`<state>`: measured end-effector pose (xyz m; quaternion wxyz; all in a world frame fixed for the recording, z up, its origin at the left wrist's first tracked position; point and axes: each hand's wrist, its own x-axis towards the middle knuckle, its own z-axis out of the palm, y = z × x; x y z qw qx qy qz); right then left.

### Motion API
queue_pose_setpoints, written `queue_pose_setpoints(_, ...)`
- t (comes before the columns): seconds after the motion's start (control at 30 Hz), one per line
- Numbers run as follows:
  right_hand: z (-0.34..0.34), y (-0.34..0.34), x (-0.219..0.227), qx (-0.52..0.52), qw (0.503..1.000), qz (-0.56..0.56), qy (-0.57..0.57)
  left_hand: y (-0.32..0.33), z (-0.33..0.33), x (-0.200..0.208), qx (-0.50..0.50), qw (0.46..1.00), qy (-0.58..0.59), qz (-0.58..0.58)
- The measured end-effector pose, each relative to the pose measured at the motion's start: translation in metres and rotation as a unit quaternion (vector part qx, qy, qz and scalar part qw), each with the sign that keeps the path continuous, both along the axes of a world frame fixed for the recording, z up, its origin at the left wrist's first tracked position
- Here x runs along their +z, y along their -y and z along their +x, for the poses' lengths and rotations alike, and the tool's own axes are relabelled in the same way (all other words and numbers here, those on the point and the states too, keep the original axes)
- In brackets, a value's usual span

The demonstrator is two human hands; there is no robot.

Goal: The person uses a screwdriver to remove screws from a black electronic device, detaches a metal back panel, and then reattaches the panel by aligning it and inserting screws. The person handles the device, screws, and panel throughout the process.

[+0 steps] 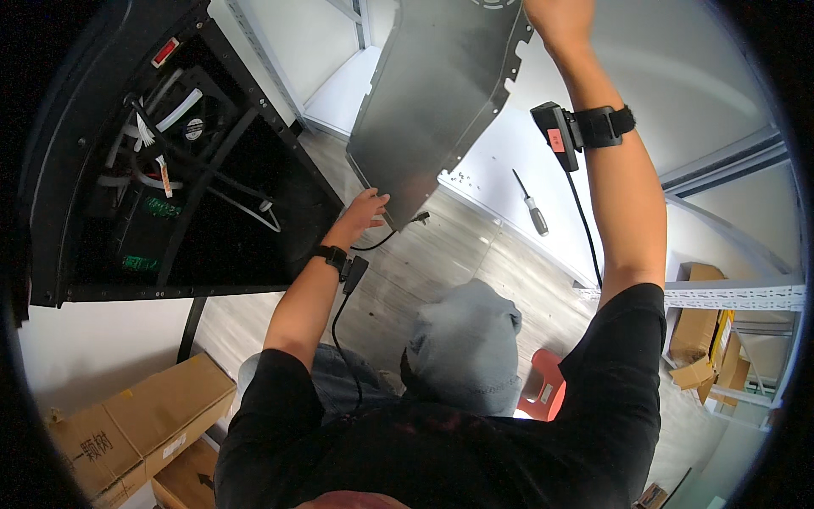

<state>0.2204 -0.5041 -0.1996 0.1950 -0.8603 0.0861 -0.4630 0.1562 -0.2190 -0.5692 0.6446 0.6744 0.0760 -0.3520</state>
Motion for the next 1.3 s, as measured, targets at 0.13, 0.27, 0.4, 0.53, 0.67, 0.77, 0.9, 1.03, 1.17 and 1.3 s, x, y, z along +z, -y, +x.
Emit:
queue_pose_setpoints(0.13, -0.034, -0.009, 0.013, 0.067, 0.998, 0.002, 0.008, 0.001, 0.004, 0.008, -0.075, 0.997, 0.011, -0.012)
queue_pose_setpoints(0.27, -0.049, -0.011, 0.014, 0.165, 0.983, 0.076, 0.022, -0.036, -0.005, 0.004, -0.242, 0.969, -0.043, -0.004)
queue_pose_setpoints(0.4, -0.056, -0.011, 0.017, 0.222, 0.972, 0.074, 0.015, -0.084, -0.003, -0.029, -0.379, 0.864, -0.186, 0.275)
queue_pose_setpoints(0.53, -0.060, -0.003, 0.018, 0.287, 0.949, 0.126, 0.035, -0.129, -0.001, -0.045, -0.133, 0.918, -0.109, 0.356)
queue_pose_setpoints(0.67, -0.047, 0.015, 0.003, 0.340, 0.922, 0.161, 0.089, -0.139, 0.007, -0.066, 0.069, 0.892, 0.303, 0.328)
queue_pose_setpoints(0.77, -0.045, 0.019, 0.001, 0.389, 0.890, 0.210, 0.116, -0.128, 0.016, -0.070, 0.047, 0.924, 0.288, 0.246)
queue_pose_setpoints(0.9, -0.020, 0.040, -0.019, 0.305, 0.928, 0.167, 0.132, -0.116, -0.023, -0.033, 0.002, 0.920, 0.218, 0.326)
queue_pose_setpoints(1.03, -0.006, 0.044, -0.021, 0.391, 0.882, 0.215, 0.153, -0.145, -0.071, -0.047, -0.090, 0.954, 0.173, 0.228)
queue_pose_setpoints(1.17, -0.008, 0.046, -0.025, 0.450, 0.832, 0.258, 0.199, -0.113, -0.102, 0.028, -0.214, 0.956, -0.061, 0.192)
queue_pose_setpoints(1.3, -0.009, 0.041, -0.025, 0.459, 0.806, 0.319, 0.193, -0.090, -0.104, 0.061, -0.376, 0.904, -0.016, 0.201)
